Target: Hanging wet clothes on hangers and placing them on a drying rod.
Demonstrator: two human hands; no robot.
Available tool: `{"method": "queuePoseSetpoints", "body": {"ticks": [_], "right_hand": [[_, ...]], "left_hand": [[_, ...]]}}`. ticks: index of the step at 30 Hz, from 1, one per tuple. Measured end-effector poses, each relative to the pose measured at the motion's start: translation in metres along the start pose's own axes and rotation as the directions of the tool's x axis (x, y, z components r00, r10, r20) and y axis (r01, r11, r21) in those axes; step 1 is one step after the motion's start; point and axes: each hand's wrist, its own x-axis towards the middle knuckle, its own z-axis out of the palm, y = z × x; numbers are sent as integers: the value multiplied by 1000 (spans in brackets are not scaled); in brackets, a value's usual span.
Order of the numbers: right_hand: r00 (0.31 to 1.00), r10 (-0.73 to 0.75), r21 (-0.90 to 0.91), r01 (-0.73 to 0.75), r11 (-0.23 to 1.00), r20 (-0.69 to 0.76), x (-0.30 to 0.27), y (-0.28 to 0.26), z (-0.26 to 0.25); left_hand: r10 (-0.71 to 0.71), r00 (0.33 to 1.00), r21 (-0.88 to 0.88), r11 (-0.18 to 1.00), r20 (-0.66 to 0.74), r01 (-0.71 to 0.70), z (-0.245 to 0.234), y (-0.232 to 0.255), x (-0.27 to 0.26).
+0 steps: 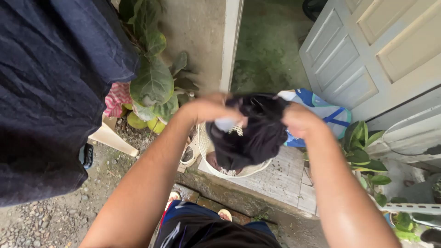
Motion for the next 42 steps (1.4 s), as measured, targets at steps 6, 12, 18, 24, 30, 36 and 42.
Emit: {"method": "queuePoseSetpoints", "body": {"ticks": [6,12,18,24,30,36,42], "right_hand": [[944,-7,462,-155,873,329,-77,-82,28],[978,-210,-84,208,974,-14,-19,-1,25],[994,86,284,-64,957,-65,-112,-66,83],[916,-89,-184,16,983,-392,-101,-61,61],[639,-152,49,286,957,-754,-134,-136,-21],[489,-249,129,615,778,-836,-100,-130,-61],[390,-340,60,728,683,-856,-50,-90,-95]], "left_hand": [[-356,934,583,766,31,272,7,25,-20],[8,963,-409,906,271,108,14,11,-9],[-156,972,-673,703,173,233,30,9,5],[-159,968,-535,810,195,241,11,31,-5],[-381,778,-81,915,-500,396,-63,-12,-33],[-346,669,-241,938,-658,248,-99,-86,-49],[-553,698,-670,729,-454,142,-118,-148,-48]]}}
